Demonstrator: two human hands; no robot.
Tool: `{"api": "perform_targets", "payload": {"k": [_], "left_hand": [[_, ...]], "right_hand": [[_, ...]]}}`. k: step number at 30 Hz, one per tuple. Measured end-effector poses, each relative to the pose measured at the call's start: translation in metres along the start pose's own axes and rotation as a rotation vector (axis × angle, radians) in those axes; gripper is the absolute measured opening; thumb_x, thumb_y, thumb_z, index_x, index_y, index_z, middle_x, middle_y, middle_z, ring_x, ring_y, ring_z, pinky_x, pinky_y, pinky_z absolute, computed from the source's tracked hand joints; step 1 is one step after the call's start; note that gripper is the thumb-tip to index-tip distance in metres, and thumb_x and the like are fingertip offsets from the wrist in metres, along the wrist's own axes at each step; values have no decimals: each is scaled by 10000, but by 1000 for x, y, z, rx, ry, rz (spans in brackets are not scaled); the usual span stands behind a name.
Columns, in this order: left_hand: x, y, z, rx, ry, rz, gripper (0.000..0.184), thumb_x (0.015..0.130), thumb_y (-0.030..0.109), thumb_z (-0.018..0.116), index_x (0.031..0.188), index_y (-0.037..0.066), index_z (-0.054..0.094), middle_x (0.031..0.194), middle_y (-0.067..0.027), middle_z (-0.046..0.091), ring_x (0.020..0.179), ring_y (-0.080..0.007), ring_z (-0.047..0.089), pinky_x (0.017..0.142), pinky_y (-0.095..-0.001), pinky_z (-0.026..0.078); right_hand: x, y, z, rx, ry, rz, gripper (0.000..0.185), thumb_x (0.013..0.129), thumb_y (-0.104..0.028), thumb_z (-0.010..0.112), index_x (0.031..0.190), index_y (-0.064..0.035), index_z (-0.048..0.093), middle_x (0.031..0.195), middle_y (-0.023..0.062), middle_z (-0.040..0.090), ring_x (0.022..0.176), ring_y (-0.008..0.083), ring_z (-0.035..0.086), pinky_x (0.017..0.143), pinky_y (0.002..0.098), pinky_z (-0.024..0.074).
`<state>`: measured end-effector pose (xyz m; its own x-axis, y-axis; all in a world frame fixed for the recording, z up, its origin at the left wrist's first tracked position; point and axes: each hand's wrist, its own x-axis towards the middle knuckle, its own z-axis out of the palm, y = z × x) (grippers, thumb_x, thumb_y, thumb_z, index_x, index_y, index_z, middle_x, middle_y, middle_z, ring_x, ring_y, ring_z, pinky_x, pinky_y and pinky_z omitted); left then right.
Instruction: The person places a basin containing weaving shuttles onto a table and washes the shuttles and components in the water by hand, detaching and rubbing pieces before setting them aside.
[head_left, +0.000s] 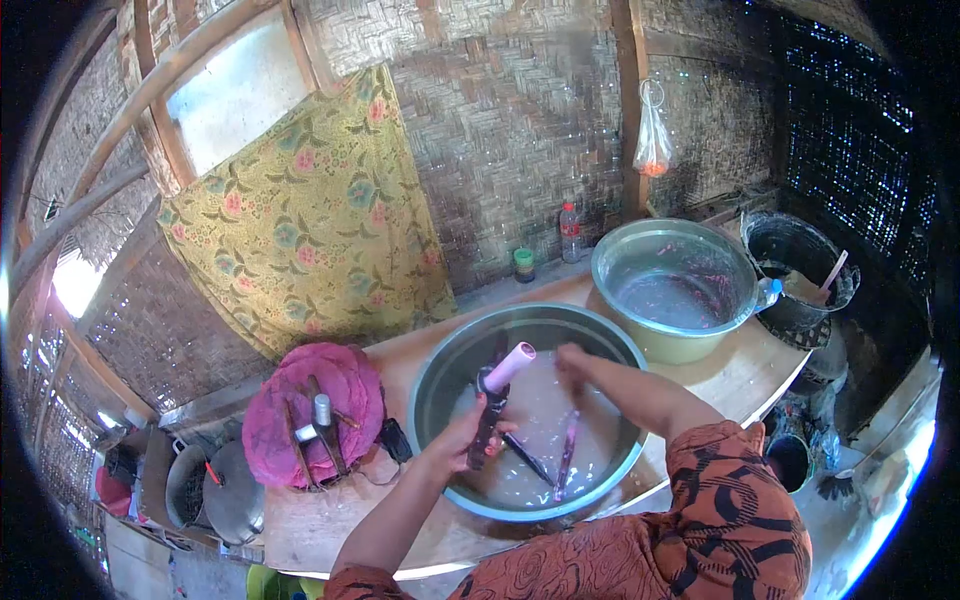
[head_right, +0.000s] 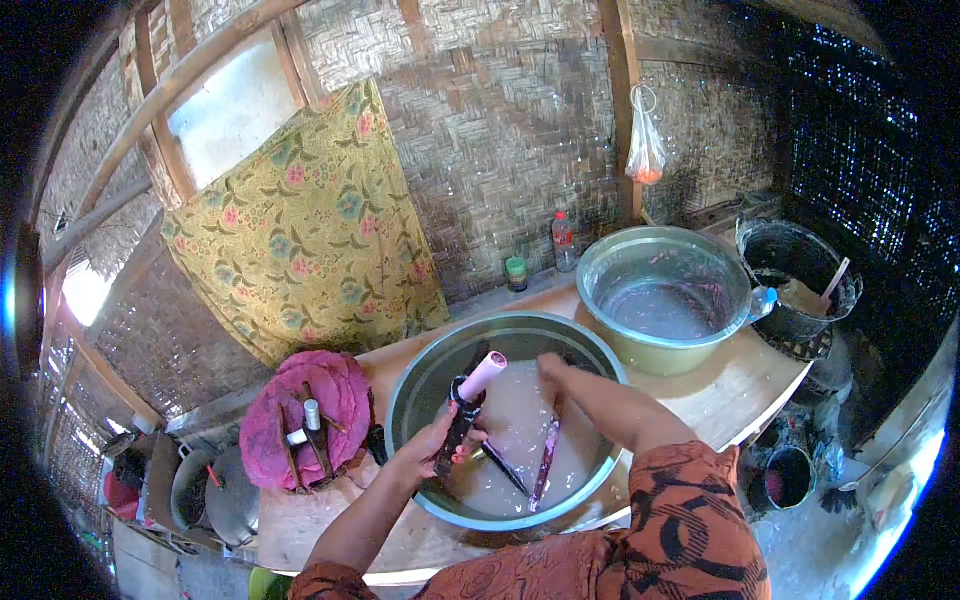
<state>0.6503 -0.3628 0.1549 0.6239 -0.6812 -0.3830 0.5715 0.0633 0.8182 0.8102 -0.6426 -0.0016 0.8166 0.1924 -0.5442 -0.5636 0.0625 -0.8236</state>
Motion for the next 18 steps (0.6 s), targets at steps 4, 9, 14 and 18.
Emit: {"api": "perform_targets", "payload": {"k": [4,9,14,18], "left_hand": [[-1,-14,1,-480,18,-56,509,906,501,338,1060,35,472,885,-91,550,552,-95,497,462,-216,445],[33,-30,-26,-756,-76,-136,463,936,461,282,1090,55,442,753,-78,510,553,-138,497,454,-224,470],[5,-20,10,-398,51,-113,429,940,464,279,971,74,456,676,-28,490,476,-90,446,415,-221,415],[11,-24,1,-184,178,-46,375,943,444,305,940,93,436,663,-24,487,449,-78,437,376,-223,400]], "right_hand": [[-73,-30,46,92,-102,108,219,836,-121,385,825,-19,578,689,75,557,550,194,526,444,358,417],[-151,-50,115,-419,-560,-219,177,818,-201,576,813,-25,595,675,1,551,569,83,496,529,253,425],[-134,-38,100,-465,-261,-408,141,755,-85,623,873,-7,620,739,8,589,664,91,549,609,242,459],[-118,-38,83,-448,-423,-463,228,700,-8,634,925,-20,605,756,27,599,709,100,560,632,255,467]]}}
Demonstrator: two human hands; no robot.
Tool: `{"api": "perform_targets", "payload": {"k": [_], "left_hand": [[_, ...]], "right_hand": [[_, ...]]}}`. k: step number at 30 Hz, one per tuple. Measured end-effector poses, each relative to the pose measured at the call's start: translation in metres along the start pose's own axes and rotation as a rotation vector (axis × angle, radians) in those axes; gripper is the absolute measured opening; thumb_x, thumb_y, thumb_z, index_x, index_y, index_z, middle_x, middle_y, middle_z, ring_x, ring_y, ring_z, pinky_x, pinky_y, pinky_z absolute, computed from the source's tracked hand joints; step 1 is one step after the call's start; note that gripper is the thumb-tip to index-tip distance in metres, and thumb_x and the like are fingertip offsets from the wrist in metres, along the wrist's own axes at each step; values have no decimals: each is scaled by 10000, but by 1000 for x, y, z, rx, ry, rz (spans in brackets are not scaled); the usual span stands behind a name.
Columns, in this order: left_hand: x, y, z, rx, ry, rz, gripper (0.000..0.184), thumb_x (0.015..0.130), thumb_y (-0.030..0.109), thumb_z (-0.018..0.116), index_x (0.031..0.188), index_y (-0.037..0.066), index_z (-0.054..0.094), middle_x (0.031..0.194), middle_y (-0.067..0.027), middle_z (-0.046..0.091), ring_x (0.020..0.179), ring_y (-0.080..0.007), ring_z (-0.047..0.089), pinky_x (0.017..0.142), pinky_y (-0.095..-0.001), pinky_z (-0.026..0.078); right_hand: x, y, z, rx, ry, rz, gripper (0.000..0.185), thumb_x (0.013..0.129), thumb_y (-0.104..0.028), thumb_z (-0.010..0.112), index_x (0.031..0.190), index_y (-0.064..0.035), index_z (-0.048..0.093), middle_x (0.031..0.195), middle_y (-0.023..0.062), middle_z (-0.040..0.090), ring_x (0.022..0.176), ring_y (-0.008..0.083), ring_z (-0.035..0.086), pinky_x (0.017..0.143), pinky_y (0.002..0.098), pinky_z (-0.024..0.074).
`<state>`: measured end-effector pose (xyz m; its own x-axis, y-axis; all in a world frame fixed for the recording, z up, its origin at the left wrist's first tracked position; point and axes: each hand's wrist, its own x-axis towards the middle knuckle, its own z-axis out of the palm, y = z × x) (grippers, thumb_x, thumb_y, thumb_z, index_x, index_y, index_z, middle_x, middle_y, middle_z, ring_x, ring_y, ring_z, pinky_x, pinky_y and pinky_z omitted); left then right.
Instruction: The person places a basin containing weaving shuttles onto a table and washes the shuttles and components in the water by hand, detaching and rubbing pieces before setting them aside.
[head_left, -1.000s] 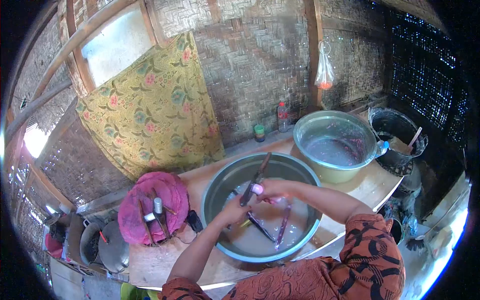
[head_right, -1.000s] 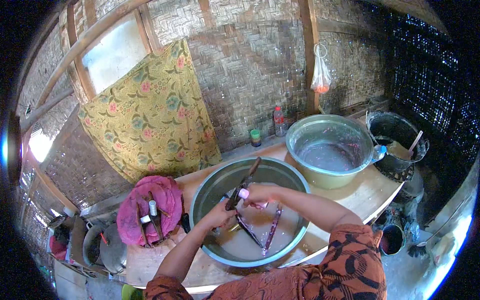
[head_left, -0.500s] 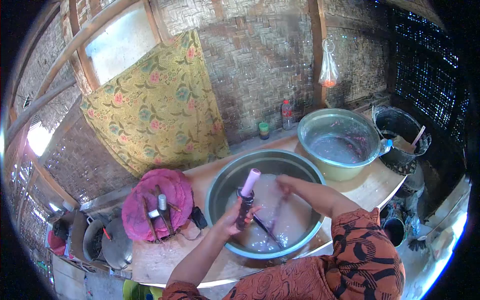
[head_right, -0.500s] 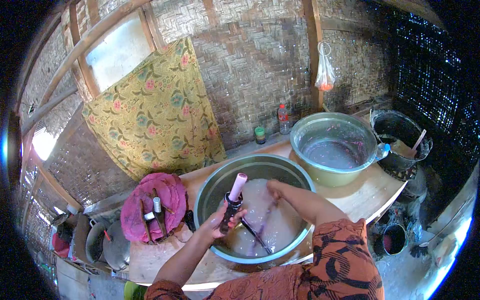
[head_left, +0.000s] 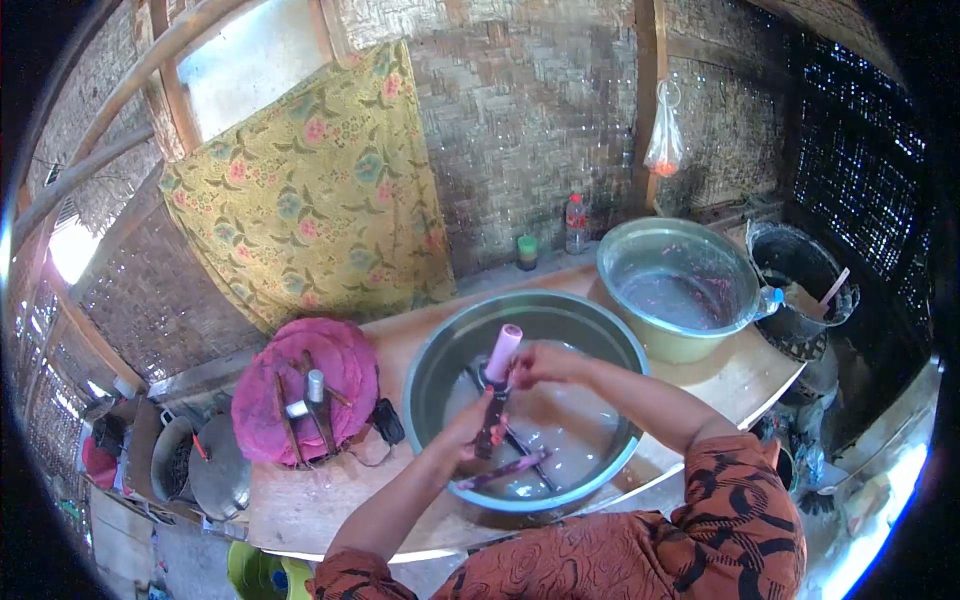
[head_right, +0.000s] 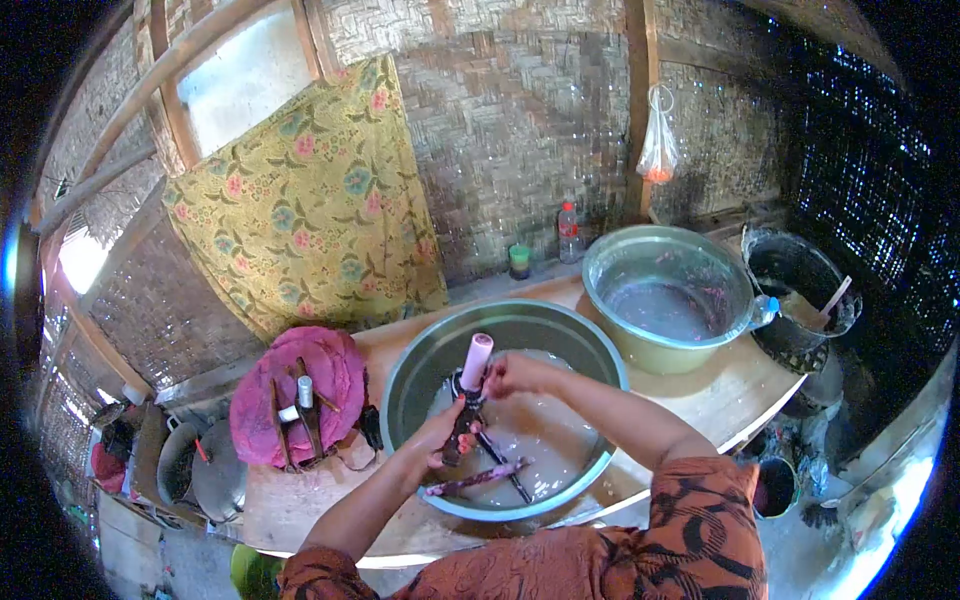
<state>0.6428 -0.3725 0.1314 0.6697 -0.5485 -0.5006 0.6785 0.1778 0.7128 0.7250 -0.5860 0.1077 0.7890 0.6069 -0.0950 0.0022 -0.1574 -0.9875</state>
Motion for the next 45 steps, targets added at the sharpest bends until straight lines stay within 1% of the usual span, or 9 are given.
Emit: {"api": "perform_targets", "payload": {"k": [6,8,14,18,20,25,33,42,45], "left_hand": [[1,-1,-6,80,-28,6,297,942,417,347,1007,132,403,663,-33,491,420,-79,426,336,-224,378],[-2,-1,-3,73,-22,28,293,941,418,349,1020,140,395,659,-33,488,417,-79,421,327,-224,368],[0,-2,2,126,-6,81,302,942,429,334,993,138,395,649,-21,478,426,-88,423,366,-230,386],[-7,4,7,168,47,54,296,944,426,331,995,142,395,652,-19,479,423,-88,418,372,-232,385],[-12,5,10,106,18,83,314,941,432,337,962,126,404,636,-13,474,423,-90,421,370,-240,388],[1,1,-3,107,20,61,321,937,443,339,971,129,399,632,-4,471,426,-93,423,367,-244,386],[-10,-2,11,168,59,157,319,937,442,337,1009,133,371,650,-7,477,436,-95,422,359,-251,379],[-10,0,11,180,38,166,289,944,428,322,1074,174,367,660,-8,480,441,-94,418,368,-246,378],[-10,0,12,181,68,148,293,945,429,319,1071,168,367,662,-7,480,442,-93,422,373,-246,377]], "right_hand": [[-21,-41,14,-96,-11,-32,155,669,0,631,822,-21,634,735,24,611,646,98,558,568,239,451],[-10,-31,-6,-368,101,25,106,685,-20,639,791,-13,633,711,26,615,631,88,558,540,228,443],[-13,-34,5,-268,48,10,188,688,-46,681,866,-11,631,704,43,626,595,107,588,527,251,488],[-14,-40,16,-39,58,-130,148,657,-116,709,736,-9,644,622,54,616,542,119,580,476,244,447],[-15,-44,12,-370,94,10,155,706,-39,654,853,1,627,674,56,617,595,108,570,542,246,481],[-10,-32,22,-33,26,-61,76,682,-63,663,691,-2,619,626,62,604,545,118,566,497,252,457],[-13,-39,18,-90,36,14,194,737,-71,655,906,13,612,702,53,608,632,106,586,558,245,496],[-17,-45,23,-37,102,37,182,737,-54,653,901,9,607,725,54,604,622,112,569,552,257,483],[-17,-37,31,78,-49,9,192,731,-52,660,911,-1,615,749,58,613,633,115,576,569,252,491]]}}
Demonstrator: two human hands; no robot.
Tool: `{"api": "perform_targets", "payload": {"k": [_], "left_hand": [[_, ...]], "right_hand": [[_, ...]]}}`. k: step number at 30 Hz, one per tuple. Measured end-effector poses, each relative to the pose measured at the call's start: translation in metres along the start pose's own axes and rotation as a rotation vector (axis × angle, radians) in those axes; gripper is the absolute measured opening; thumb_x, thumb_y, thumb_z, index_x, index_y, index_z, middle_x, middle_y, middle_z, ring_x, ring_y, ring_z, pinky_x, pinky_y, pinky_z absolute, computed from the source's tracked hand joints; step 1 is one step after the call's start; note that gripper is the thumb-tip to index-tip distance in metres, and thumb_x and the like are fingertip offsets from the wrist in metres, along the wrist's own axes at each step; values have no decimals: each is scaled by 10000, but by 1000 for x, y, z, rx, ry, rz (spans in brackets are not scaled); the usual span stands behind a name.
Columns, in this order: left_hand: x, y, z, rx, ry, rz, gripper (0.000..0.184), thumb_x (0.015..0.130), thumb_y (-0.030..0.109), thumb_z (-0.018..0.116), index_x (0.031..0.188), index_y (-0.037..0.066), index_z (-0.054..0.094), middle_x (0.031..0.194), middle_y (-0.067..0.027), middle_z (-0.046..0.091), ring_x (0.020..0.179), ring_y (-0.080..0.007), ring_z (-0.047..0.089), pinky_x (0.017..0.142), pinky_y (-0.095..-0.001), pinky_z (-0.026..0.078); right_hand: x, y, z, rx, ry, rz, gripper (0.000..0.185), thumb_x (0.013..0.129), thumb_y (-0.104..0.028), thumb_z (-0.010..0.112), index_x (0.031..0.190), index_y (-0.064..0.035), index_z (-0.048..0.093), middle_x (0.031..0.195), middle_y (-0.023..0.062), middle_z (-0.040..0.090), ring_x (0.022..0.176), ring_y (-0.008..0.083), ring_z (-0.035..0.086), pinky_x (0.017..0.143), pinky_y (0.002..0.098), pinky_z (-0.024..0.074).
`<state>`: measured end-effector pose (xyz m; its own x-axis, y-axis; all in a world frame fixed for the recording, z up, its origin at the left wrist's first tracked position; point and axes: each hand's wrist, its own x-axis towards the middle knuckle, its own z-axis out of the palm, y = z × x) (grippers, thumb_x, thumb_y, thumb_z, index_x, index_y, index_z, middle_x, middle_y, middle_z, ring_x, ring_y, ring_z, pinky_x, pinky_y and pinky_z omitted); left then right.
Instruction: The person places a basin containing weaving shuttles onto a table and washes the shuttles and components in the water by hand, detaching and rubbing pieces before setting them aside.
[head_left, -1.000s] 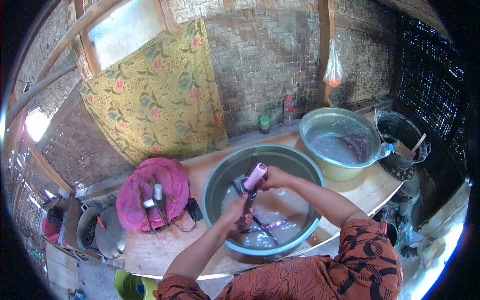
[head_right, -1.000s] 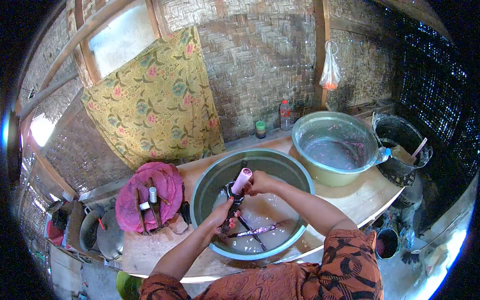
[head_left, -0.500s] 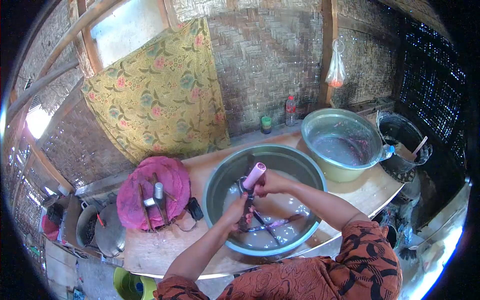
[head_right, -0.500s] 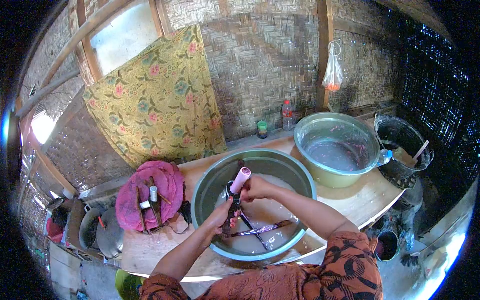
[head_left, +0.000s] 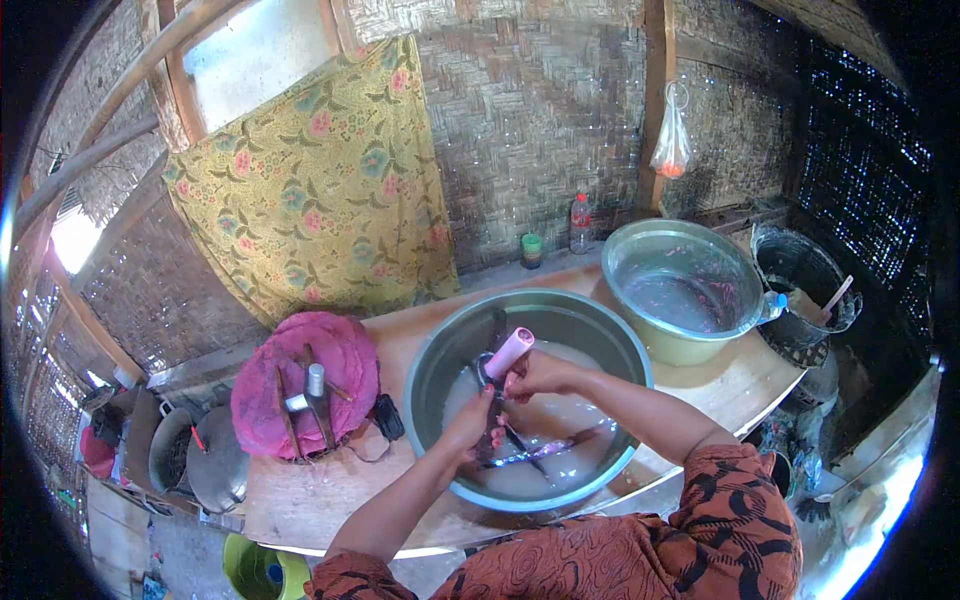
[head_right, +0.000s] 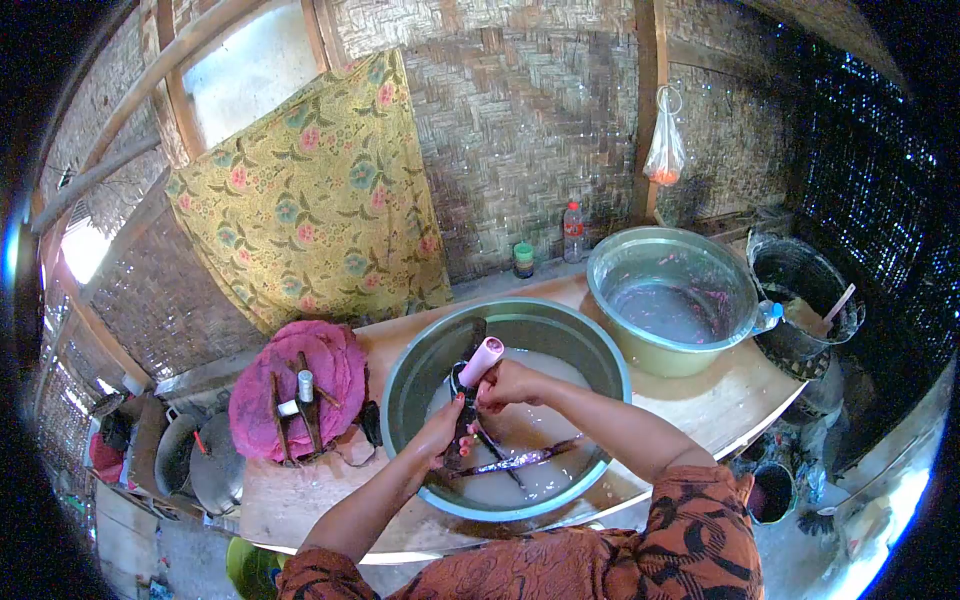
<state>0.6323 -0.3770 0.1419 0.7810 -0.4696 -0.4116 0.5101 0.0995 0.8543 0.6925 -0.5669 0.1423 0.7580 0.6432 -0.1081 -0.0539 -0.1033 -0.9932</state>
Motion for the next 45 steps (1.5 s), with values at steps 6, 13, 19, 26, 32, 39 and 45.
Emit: {"api": "perform_targets", "payload": {"k": [6,13,19,26,32,39,45], "left_hand": [[-1,1,-1,-64,-47,-10,286,949,418,316,1013,145,375,661,-10,481,447,-100,428,384,-246,380],[6,-2,-3,-219,-76,43,235,952,348,360,1025,126,391,705,-26,486,476,-93,431,404,-233,397],[8,-5,-1,-258,-21,95,224,953,328,370,1067,140,418,712,-25,469,496,-90,419,407,-212,373],[13,-5,1,-289,-49,159,169,952,305,380,1044,165,355,687,-28,453,480,-105,420,415,-228,361],[2,1,13,-284,-90,140,198,952,315,379,1085,172,345,674,-20,433,480,-98,410,419,-230,363],[1,-2,10,-189,-70,99,191,951,347,373,1084,215,335,668,-6,425,482,-86,375,416,-209,335],[-7,2,18,-125,-67,-17,206,943,372,386,1027,188,347,660,0,429,450,-72,343,389,-203,318]], "right_hand": [[1,0,-7,-23,116,87,157,743,-88,667,870,-8,621,744,57,616,629,115,582,579,234,486],[3,2,-7,523,222,189,129,841,-90,575,926,6,585,891,99,616,756,160,611,670,256,529],[11,18,7,672,288,84,107,861,-93,545,911,-10,590,808,58,605,689,132,585,621,229,505],[8,8,11,702,314,43,93,858,-100,552,890,-21,589,776,45,591,666,128,563,624,229,490],[16,13,11,743,393,-7,84,845,-122,565,830,-43,587,742,32,570,639,112,533,577,218,456],[19,11,6,617,429,10,168,833,-197,595,715,-80,569,644,-4,523,524,79,463,480,207,384],[21,12,-3,585,402,41,161,842,-214,588,727,-102,585,628,-17,520,492,76,446,450,208,367]]}}
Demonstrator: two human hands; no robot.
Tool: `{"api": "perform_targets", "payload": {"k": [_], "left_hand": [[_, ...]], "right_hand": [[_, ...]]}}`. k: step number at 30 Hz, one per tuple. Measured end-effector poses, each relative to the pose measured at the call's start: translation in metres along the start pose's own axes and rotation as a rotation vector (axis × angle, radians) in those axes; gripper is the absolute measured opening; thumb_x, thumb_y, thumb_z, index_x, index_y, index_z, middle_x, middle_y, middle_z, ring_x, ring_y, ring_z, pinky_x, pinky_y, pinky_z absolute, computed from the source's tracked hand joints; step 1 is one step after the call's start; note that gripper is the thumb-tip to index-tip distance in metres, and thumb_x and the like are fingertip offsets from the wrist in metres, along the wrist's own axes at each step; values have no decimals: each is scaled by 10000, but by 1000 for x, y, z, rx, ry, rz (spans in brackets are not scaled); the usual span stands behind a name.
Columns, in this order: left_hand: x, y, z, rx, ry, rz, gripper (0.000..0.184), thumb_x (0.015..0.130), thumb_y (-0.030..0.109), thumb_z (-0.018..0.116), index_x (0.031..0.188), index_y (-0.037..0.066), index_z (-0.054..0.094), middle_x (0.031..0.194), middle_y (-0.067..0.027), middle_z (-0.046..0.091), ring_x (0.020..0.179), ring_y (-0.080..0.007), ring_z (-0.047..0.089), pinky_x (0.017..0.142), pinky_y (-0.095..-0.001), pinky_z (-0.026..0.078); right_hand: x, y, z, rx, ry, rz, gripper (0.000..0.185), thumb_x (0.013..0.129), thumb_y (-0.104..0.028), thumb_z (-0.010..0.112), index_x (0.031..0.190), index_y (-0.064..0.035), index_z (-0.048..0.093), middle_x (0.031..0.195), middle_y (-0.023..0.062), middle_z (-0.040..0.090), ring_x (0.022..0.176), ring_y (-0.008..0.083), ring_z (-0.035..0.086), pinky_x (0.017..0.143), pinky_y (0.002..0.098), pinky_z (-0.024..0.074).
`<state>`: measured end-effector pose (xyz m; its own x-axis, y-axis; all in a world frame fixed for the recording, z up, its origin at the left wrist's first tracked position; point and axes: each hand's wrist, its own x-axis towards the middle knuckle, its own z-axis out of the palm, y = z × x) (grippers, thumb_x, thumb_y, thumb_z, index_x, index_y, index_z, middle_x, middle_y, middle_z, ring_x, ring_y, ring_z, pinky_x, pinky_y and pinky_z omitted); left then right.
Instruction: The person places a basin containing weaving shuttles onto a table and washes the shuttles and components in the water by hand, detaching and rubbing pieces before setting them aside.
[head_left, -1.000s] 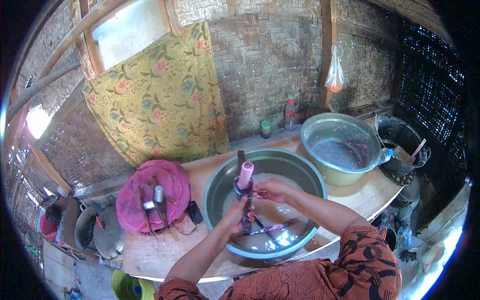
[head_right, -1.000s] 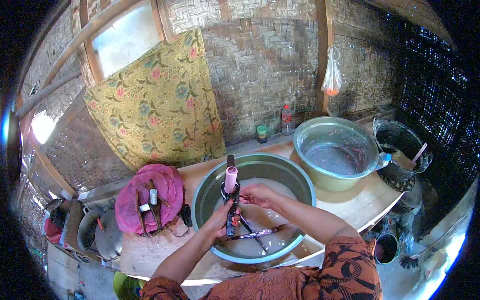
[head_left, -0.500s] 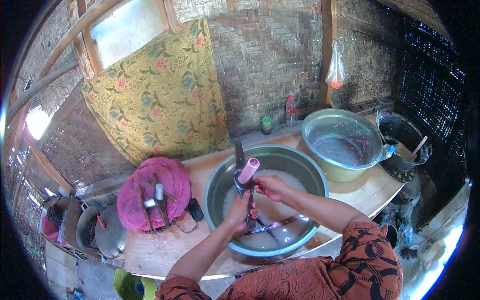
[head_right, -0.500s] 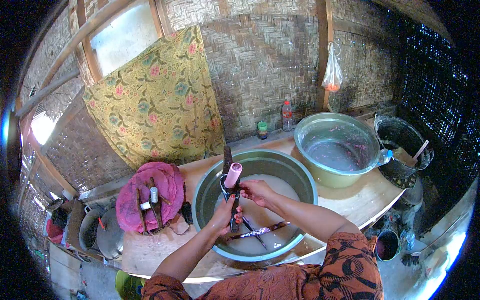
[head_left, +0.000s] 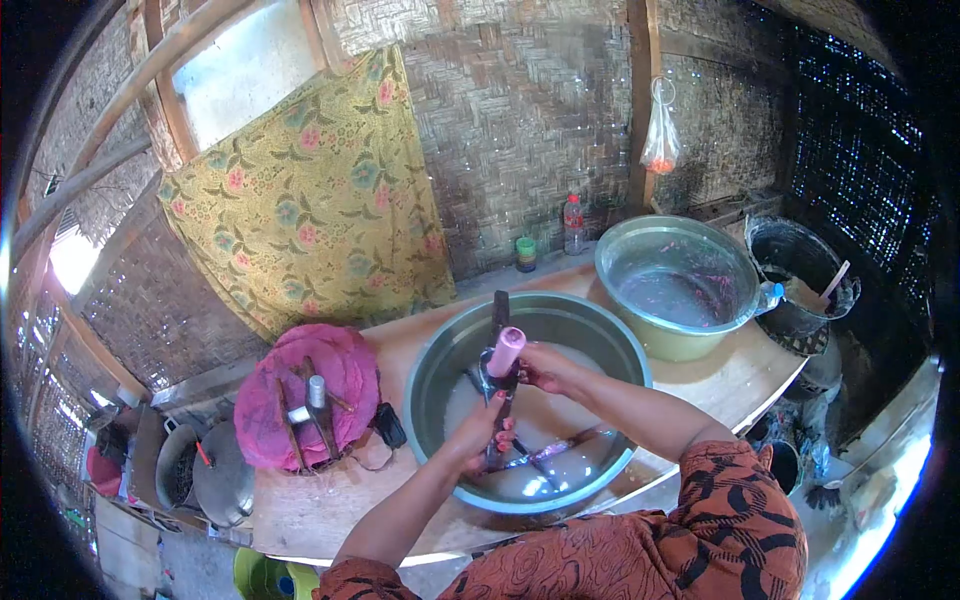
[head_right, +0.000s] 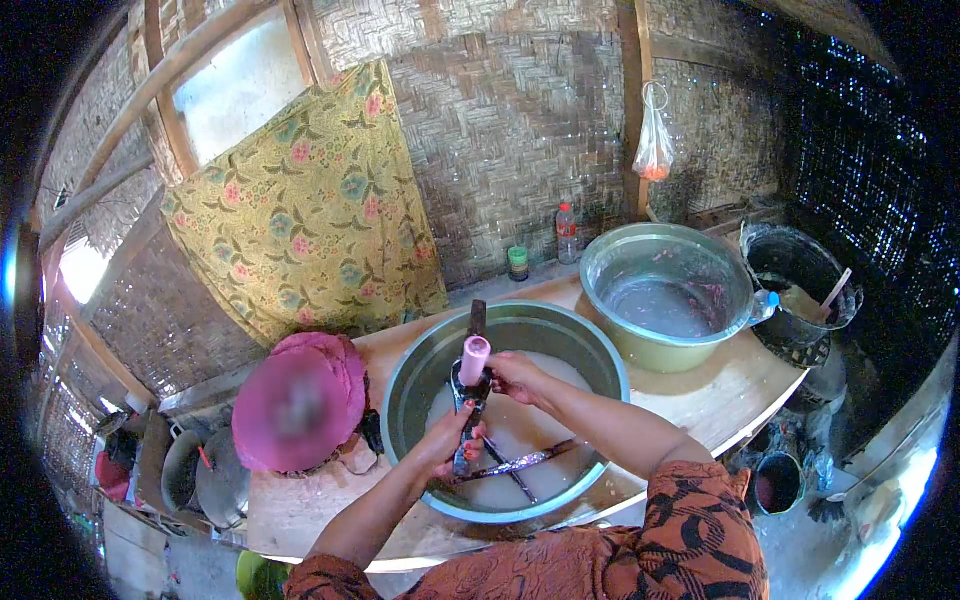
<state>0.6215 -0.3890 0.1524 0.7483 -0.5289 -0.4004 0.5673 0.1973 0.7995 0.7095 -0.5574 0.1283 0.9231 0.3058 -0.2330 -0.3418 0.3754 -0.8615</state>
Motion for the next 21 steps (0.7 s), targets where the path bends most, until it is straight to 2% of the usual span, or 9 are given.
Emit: {"api": "perform_targets", "payload": {"k": [2,6,9,11,15,17,18,20,21], "left_hand": [[6,2,-11,-152,-61,-29,237,938,385,390,998,155,400,659,6,427,444,-57,333,376,-192,299],[7,5,-18,-219,-92,-70,268,935,390,394,990,132,438,648,12,428,439,-48,329,364,-182,285],[-1,5,-11,-135,-149,-62,270,940,386,383,975,120,416,646,12,423,477,-56,373,398,-189,316],[-6,8,-5,20,-159,-63,260,943,379,379,973,123,414,638,14,421,469,-56,368,387,-196,313],[-2,8,-11,-14,-134,-56,254,941,380,385,966,130,425,626,6,431,441,-58,351,353,-202,301],[-8,9,-3,119,18,-84,243,945,366,385,948,123,403,626,-2,434,433,-64,355,354,-213,310],[-8,9,-1,112,18,-82,243,945,366,385,948,123,403,626,-2,434,433,-64,355,354,-213,310],[-9,7,2,143,-32,-109,184,946,323,399,1012,160,348,632,5,419,425,-69,348,359,-216,317],[-7,4,1,231,-85,-67,175,948,308,395,1010,152,347,638,-3,430,430,-72,361,355,-216,319]], "right_hand": [[-3,-5,0,2,-29,23,150,843,-213,586,739,-104,592,638,-16,525,503,76,452,454,206,367],[-6,-8,-1,-29,-32,40,140,836,-227,596,779,-100,604,686,-16,536,545,67,461,462,208,354],[3,-3,-8,39,-91,38,148,812,-242,628,772,-102,598,677,-16,528,531,67,443,460,212,349],[3,-6,-7,-16,-19,67,177,796,-271,642,775,-103,592,674,-20,521,525,67,427,461,214,342],[-13,-24,-9,-140,-76,88,212,779,-300,655,778,-100,585,671,-23,520,517,67,418,456,218,339],[-14,-24,-13,-170,-78,27,214,776,-289,656,818,-89,593,703,-17,548,547,77,468,468,220,368],[-14,-24,-15,-175,-79,31,214,776,-289,656,818,-89,593,703,-17,548,547,77,468,468,220,368],[-21,-26,-8,-270,-117,21,246,785,-290,654,918,-88,609,844,21,616,746,108,581,659,258,474],[-26,-28,-4,-259,-117,0,296,759,-298,683,936,-74,603,872,27,612,813,125,596,722,264,488]]}}
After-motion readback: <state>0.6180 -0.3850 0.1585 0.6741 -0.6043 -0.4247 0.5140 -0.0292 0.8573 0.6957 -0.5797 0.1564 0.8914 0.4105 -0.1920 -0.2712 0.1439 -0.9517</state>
